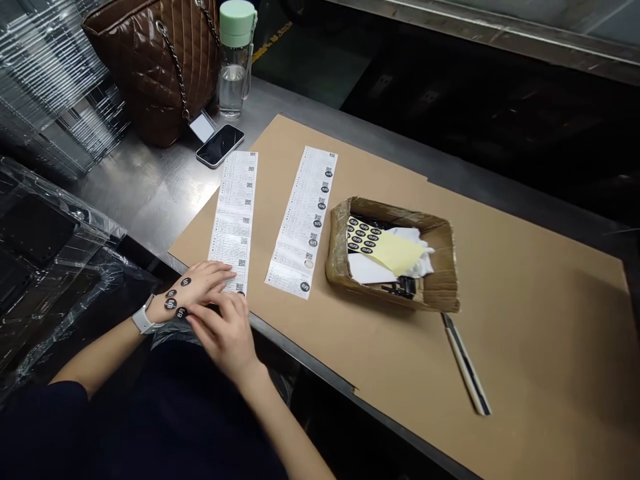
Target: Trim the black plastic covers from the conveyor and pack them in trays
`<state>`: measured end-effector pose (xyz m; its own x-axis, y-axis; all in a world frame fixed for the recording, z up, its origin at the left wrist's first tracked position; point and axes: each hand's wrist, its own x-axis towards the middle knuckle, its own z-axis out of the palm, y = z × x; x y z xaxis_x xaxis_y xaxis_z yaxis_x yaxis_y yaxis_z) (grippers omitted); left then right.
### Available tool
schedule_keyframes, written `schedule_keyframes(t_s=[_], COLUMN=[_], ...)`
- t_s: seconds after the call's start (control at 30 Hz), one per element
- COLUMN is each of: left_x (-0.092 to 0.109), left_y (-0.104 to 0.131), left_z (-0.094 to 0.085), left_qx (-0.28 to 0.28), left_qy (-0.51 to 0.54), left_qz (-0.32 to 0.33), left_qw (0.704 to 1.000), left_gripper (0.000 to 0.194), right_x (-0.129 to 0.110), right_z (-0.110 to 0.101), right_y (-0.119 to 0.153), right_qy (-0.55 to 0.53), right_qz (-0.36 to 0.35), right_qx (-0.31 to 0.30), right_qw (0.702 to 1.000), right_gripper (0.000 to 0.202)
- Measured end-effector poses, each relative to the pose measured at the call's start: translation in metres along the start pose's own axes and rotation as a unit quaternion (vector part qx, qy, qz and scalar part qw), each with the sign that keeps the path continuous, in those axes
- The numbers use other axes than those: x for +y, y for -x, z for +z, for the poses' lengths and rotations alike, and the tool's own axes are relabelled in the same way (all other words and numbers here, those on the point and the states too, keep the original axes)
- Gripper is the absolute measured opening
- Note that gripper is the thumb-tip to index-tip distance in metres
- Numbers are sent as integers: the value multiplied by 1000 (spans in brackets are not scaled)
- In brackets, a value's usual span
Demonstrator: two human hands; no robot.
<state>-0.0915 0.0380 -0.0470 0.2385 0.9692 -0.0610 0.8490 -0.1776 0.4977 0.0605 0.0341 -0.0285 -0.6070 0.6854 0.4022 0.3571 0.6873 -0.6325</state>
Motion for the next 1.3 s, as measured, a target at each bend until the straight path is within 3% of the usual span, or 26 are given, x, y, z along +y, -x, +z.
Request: schedule_keyframes(t_s=[0.17, 0.3, 0.37, 0.47, 0.53, 0.6, 0.8, 1.3], left_x=[11, 10, 7, 1, -1, -3, -4, -4], left_y=[3, 0, -2, -4, -4, -3, -1, -1], left_z=[-16, -13, -6, 4, 9, 12, 14, 14], left_qx=[-24, -16, 6, 46, 62, 72, 77, 71], left_qy=[12, 10, 8, 1, -8, -17, -29, -23], left_qz=[7, -3, -8, -2, 10, 21, 34, 32], left_qw=[1000, 1000, 1000, 999, 998, 997, 996, 997], left_gripper=[36, 35, 33, 29, 29, 29, 30, 29], right_x=[-12, -7, 6, 39, 62, 78, 85, 79], right_z=[8, -7, -17, -26, -23, -15, -2, -1], right_y=[-8, -10, -12, -18, -23, -27, -30, -32], right_qy=[41, -13, -50, -58, -68, -83, -47, -11], right_qz=[-48, -59, 8, 208, 311, 350, 354, 356], right_qx=[10, -8, 28, 107, 94, 54, 18, 26], right_qw=[998, 998, 998, 971, 943, 932, 934, 934], right_gripper=[10, 8, 9, 16, 24, 27, 24, 19])
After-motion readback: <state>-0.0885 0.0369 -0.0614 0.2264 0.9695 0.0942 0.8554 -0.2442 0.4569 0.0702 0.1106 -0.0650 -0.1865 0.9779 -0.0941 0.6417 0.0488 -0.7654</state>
